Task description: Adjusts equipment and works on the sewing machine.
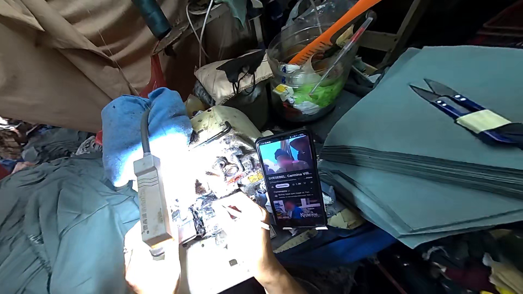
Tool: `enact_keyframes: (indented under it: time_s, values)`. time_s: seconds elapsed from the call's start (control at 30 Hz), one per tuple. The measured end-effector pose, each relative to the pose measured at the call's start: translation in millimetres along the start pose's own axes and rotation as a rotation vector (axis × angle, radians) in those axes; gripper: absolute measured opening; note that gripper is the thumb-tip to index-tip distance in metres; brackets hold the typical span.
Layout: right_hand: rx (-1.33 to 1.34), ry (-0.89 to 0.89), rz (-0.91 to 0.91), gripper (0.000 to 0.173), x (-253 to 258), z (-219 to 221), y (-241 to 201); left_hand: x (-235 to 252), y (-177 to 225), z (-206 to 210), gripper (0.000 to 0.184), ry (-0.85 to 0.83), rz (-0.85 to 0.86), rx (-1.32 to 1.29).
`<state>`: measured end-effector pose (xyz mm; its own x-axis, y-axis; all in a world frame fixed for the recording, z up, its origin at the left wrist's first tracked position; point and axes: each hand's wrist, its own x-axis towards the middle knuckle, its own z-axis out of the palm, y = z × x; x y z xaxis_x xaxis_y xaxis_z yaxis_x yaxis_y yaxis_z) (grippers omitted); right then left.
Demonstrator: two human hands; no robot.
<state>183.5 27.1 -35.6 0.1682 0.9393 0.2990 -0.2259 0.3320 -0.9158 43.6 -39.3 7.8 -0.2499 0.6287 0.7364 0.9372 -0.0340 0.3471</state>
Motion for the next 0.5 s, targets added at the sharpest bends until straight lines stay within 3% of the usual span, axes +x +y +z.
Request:
enact_keyframes:
  time_s: [0.5]
  values:
    - [0.135, -0.123, 0.059, 0.001, -1.7, 9.1, 6.0, -5.7, -4.6, -1.9, 0.038, -0.043, -0.044, -0.095]
